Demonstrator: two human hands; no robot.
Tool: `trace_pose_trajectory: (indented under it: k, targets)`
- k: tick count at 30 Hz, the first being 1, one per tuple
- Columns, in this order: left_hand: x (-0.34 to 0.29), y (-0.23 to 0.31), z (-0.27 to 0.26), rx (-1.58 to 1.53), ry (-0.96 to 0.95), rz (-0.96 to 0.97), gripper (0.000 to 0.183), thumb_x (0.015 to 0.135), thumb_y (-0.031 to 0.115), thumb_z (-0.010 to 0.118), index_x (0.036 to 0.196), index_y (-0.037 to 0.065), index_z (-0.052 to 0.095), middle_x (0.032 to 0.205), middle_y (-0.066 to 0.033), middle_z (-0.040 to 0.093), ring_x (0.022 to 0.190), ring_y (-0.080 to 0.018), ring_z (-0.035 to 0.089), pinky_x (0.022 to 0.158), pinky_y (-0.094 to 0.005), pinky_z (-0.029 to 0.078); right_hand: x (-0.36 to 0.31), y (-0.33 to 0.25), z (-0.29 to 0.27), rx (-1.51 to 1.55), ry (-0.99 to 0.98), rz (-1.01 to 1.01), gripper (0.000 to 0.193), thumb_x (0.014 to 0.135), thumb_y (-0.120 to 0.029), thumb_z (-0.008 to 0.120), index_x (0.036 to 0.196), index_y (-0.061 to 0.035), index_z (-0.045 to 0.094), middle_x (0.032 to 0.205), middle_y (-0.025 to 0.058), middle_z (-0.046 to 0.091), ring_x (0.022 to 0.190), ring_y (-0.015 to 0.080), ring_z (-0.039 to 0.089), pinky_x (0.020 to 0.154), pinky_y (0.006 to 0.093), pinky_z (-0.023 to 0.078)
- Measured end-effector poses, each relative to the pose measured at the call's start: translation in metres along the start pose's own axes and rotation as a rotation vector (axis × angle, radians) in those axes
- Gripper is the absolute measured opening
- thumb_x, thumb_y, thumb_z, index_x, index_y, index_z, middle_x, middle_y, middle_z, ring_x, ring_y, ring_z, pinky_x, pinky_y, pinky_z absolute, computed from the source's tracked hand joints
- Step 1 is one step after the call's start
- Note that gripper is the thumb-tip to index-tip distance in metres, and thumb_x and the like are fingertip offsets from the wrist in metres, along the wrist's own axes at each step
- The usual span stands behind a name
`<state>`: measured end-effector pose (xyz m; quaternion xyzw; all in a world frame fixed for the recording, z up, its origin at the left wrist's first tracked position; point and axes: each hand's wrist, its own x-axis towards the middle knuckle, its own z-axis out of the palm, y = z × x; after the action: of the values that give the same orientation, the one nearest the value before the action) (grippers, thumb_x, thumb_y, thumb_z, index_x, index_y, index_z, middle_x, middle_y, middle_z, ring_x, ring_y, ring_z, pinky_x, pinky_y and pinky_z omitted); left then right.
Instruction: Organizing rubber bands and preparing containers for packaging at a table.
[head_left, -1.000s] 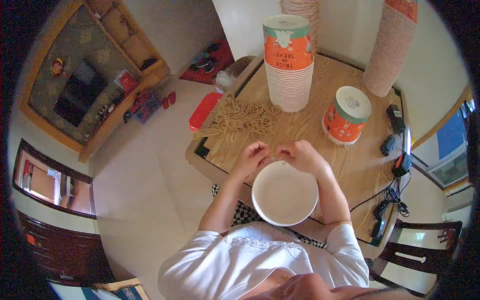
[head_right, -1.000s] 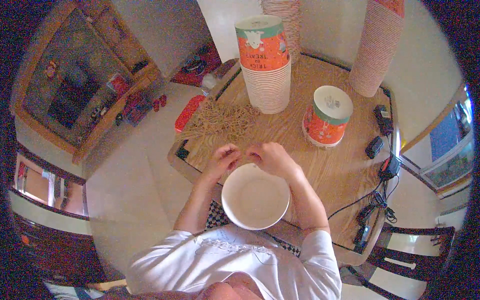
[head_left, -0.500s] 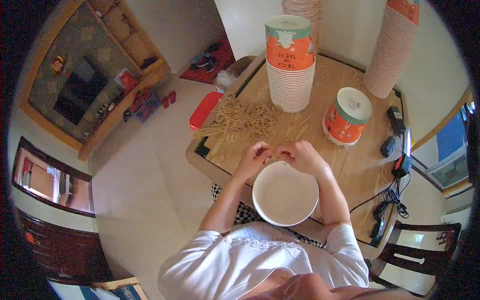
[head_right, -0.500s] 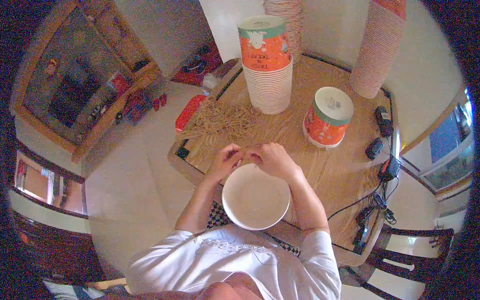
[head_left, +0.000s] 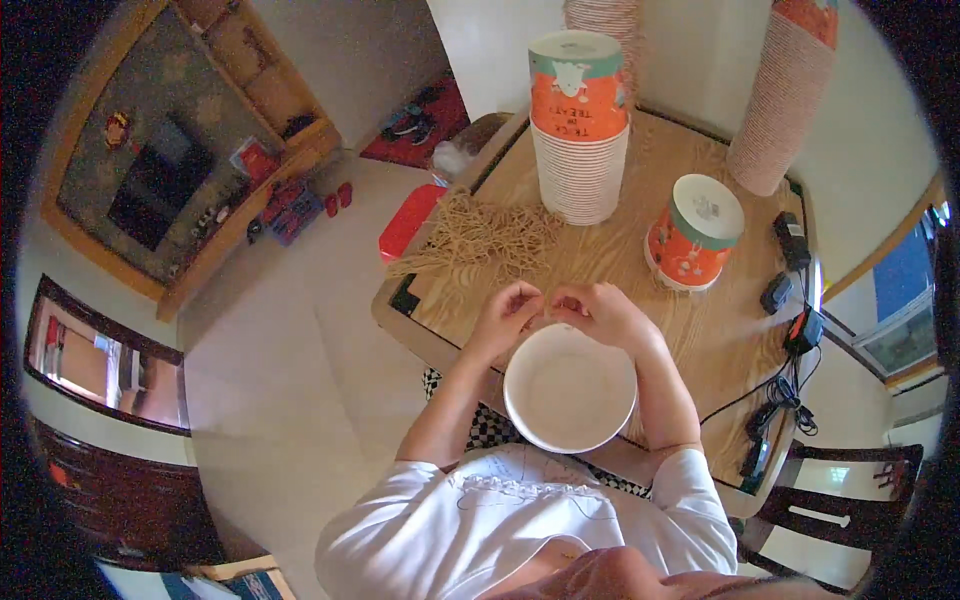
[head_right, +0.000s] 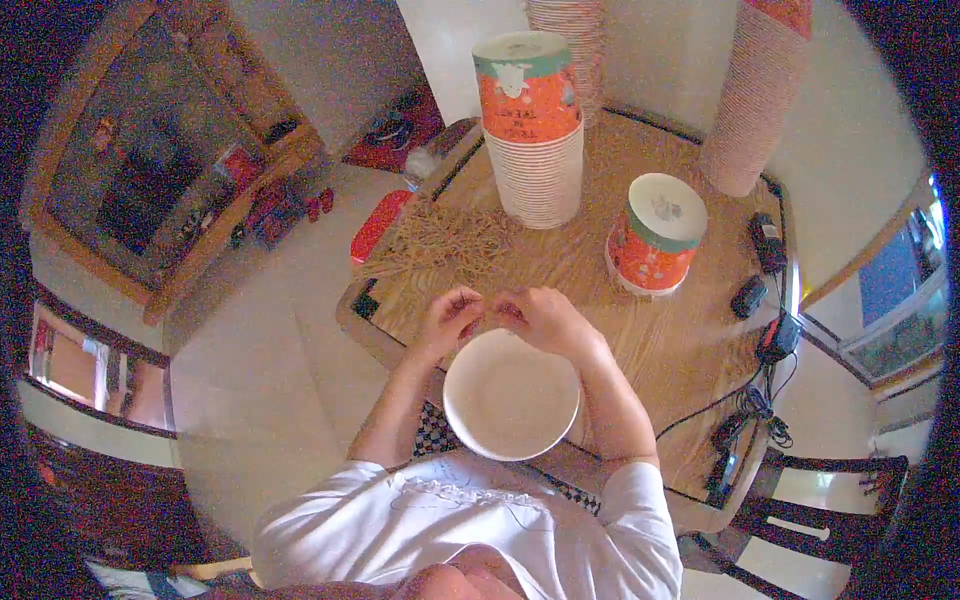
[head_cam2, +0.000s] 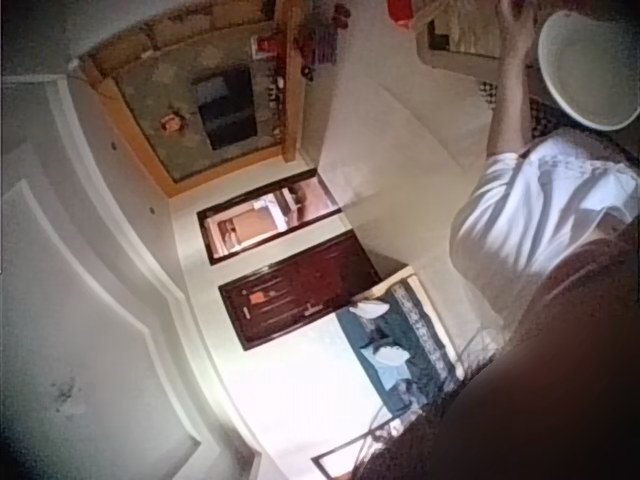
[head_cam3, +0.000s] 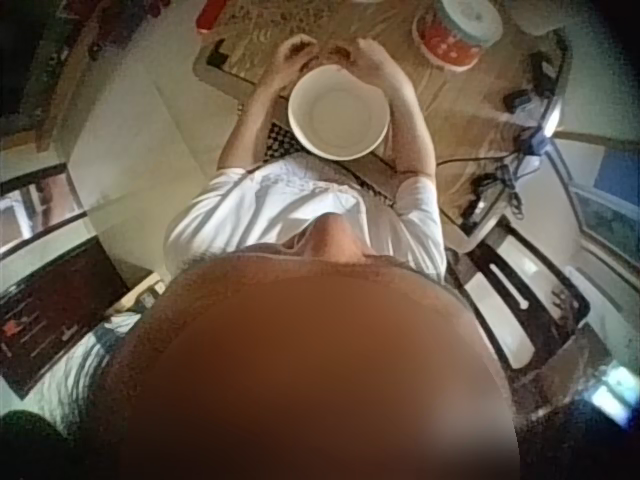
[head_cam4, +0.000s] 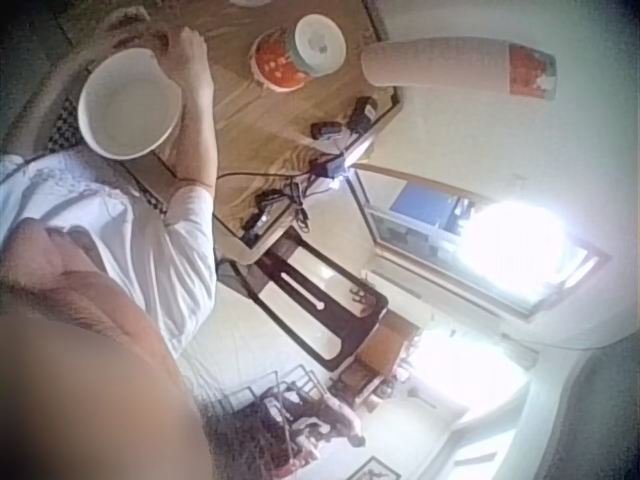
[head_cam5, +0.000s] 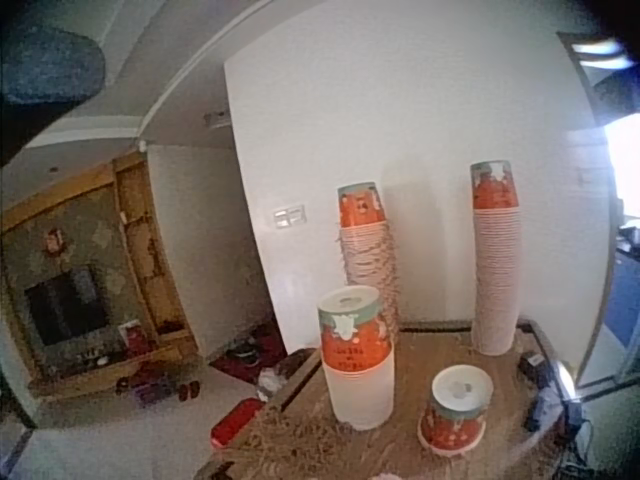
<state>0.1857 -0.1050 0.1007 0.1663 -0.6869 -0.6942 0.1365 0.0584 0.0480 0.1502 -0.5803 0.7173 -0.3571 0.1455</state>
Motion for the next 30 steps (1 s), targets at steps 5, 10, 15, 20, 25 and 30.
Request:
trace_pose_trajectory:
  k: [5,10,15,20,25,30]
  targets:
    - [-0.005,0.014,0.005,-0.052,0.0,0.016,0.011,0.09,0.015,0.058,0.091,0.004,0.058,0.076,0.0015,0.058,0.064,-0.0045,0.051,0.054,-0.0196,0.04,0.001,0.001,-0.002,0.024,0.018,0.003,0.015,0.081,-0.015,0.063,0.093,-0.0056,0.061,0.075,0.0122,0.065,0.066,0.0254,0.064,0.06,0.0348,0.049]
    - [-0.01,0.03,0.012,-0.068,0.085,-0.055,0.012,0.089,0.015,0.059,0.089,0.004,0.059,0.073,0.0023,0.058,0.063,-0.0038,0.05,0.053,-0.0194,0.039,0.001,0.001,-0.004,0.026,-0.008,0.073,0.018,0.083,-0.022,0.059,0.098,-0.0124,0.063,0.082,0.0149,0.065,0.078,0.0346,0.063,0.067,0.0442,0.05]
    - [-0.011,0.028,0.009,0.03,-0.006,-0.004,0.01,0.088,0.014,0.062,0.089,0.004,0.06,0.073,0.0031,0.057,0.062,-0.0036,0.049,0.053,-0.0195,0.039,0.002,-0.005,-0.006,0.056,-0.008,0.056,0.018,0.084,-0.023,0.059,0.097,-0.0117,0.063,0.082,0.0138,0.066,0.077,0.0338,0.063,0.066,0.043,0.05]
    - [-0.009,0.026,0.008,0.0,-0.022,-0.004,0.009,0.087,0.013,0.062,0.089,0.004,0.061,0.073,0.003,0.057,0.062,-0.004,0.05,0.053,-0.0196,0.039,0.002,0.0,-0.004,0.05,-0.013,0.059,0.018,0.084,-0.024,0.059,0.096,-0.0111,0.063,0.082,0.0134,0.066,0.077,0.0332,0.064,0.067,0.0425,0.05]
    - [-0.007,0.017,0.005,0.024,-0.036,0.063,0.01,0.087,0.018,0.063,0.089,0.008,0.062,0.072,0.0055,0.057,0.058,-0.0033,0.048,0.049,-0.0188,0.037,0.002,-0.001,-0.003,0.061,-0.013,0.054,0.018,0.083,-0.023,0.059,0.095,-0.0111,0.063,0.082,0.0136,0.066,0.078,0.0334,0.063,0.067,0.0426,0.05]
    - [-0.007,0.02,0.005,0.06,-0.029,0.036,0.008,0.087,0.01,0.061,0.09,0.003,0.061,0.076,0.0014,0.06,0.07,-0.0053,0.055,0.061,-0.0213,0.046,0.002,0.0,-0.001,0.023,0.034,-0.009,0.012,0.081,-0.013,0.063,0.09,-0.0055,0.061,0.073,0.012,0.064,0.067,0.0254,0.064,0.059,0.0351,0.049]
